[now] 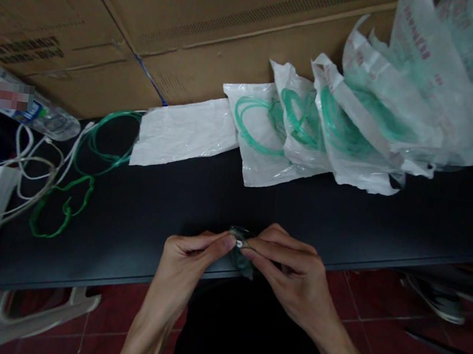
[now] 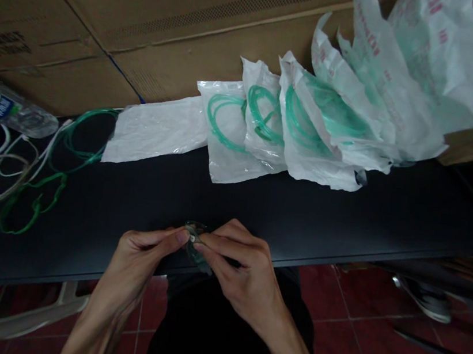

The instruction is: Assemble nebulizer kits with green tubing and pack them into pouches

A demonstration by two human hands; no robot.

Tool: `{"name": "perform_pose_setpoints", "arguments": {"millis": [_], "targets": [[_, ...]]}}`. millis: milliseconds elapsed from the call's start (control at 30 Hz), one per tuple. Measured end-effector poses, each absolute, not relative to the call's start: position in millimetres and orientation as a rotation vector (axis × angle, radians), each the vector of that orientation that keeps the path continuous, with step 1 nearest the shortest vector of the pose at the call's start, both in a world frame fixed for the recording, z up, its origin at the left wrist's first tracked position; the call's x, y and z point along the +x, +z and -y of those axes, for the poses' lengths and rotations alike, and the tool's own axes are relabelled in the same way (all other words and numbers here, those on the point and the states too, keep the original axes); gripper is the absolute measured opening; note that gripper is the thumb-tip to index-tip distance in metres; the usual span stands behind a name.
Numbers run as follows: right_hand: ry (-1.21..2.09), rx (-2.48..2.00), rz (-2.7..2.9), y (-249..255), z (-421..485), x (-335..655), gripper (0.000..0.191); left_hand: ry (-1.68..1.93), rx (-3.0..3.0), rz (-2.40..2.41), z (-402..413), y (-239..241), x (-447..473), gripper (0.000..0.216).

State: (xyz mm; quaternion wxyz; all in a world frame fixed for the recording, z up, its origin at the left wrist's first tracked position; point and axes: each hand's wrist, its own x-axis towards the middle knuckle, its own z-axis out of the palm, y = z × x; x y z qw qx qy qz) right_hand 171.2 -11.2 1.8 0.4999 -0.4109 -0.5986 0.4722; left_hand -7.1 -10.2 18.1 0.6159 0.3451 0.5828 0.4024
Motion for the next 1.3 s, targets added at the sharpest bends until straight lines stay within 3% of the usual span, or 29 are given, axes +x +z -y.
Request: {"name": "perform_pose_setpoints", "arguments": {"millis": [267, 767, 1100, 1300], "targets": [[1.237, -0.941, 1.457, 3.3, 12.5, 167.6, 0.032, 0.841, 0.770, -1.285, 9.0, 17.2, -17.9, 0.016], [1.071, -0.894, 1.543, -1.4, 11.2, 167.9, 0.028, 0.814, 0.772, -1.278, 9.2, 16.1, -20.2, 0.017], [1.399, -0.881, 1.339, 0.2, 8.4, 176.1, 0.027, 0.862, 0.661, -1.313, 3.6, 19.3, -11.4, 0.027], [1.426, -0.940, 1.280, 1.8, 8.4, 170.8, 0.029, 1.028, 0.819, -1.284, 10.6, 6.5, -16.3, 0.012]]}}
